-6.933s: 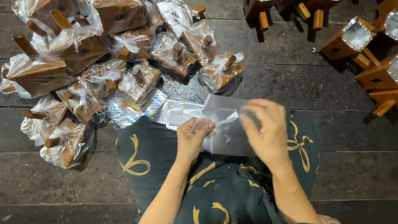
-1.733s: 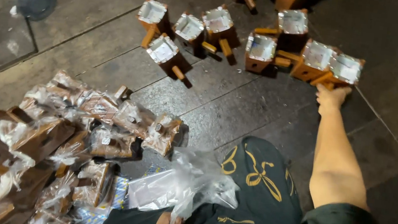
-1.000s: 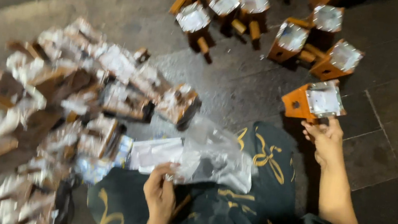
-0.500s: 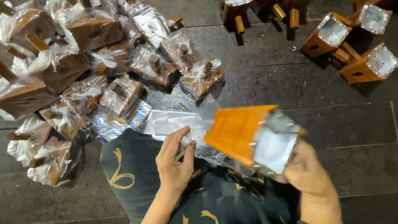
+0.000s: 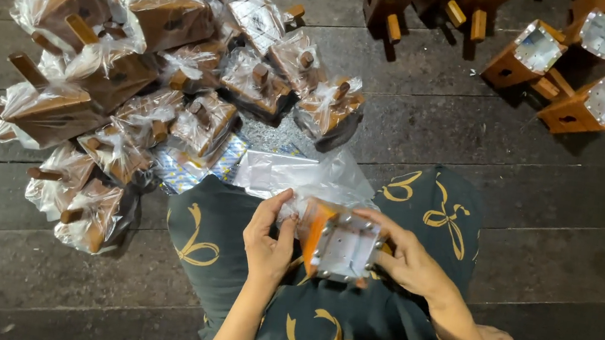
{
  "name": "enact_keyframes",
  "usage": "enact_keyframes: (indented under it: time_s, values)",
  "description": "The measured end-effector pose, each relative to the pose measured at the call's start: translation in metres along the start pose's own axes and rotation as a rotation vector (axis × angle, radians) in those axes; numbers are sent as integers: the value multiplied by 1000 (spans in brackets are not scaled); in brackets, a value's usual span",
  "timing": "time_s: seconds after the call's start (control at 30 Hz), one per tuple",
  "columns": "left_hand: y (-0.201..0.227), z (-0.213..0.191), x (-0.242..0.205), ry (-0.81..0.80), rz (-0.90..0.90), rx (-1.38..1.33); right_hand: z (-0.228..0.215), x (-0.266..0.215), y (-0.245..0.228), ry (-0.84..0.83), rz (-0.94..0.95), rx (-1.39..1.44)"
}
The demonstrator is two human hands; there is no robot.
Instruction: Packaging small wooden decorative items into individual plastic bags while sitting on the floor.
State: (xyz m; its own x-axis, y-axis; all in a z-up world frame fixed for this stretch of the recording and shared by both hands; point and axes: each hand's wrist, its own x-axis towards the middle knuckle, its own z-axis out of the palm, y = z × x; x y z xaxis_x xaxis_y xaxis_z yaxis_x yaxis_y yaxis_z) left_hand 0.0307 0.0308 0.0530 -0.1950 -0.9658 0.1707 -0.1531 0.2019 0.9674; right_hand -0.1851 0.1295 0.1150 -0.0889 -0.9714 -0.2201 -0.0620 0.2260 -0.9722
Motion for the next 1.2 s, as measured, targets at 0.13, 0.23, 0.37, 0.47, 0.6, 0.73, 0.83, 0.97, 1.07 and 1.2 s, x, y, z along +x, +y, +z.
enact_keyframes:
  time_s: [0.13, 0.23, 0.37, 0.47, 0.6, 0.73, 0.83, 0.97, 1.07, 1.2]
  values:
    - [2, -8, -2, -11, -4, 2, 2, -3, 40, 52, 44, -323]
    - [-10, -12, -8, -34, -30, -22, 4, -4, 47, 132, 19, -480]
    - [-19, -13, -15, -52, -127, -167, 13, 4, 45, 134, 37, -288]
    - [-18, -16, -14, -39, -196, -230, 19, 11, 41, 117, 28, -346]
    - [-22, -25, -17, 11, -266, -294, 25, 18, 32, 147, 3, -599]
    - [-10, -20, -18, -56, -228, -353, 26, 23, 46, 151, -31, -747]
    - [-5, -16, -24, -133, -279, -399, 29, 30, 41, 128, 10, -880]
    - [10, -10, -24, -224, -173, -229, 36, 48, 55, 33, -12, -1175]
    - [24, 1, -19, -227, -77, -224, 51, 58, 48, -13, -35, -1414]
    - [12, 9, -16, -232, -151, -182, 55, 83, 64, -186, 261, -1408]
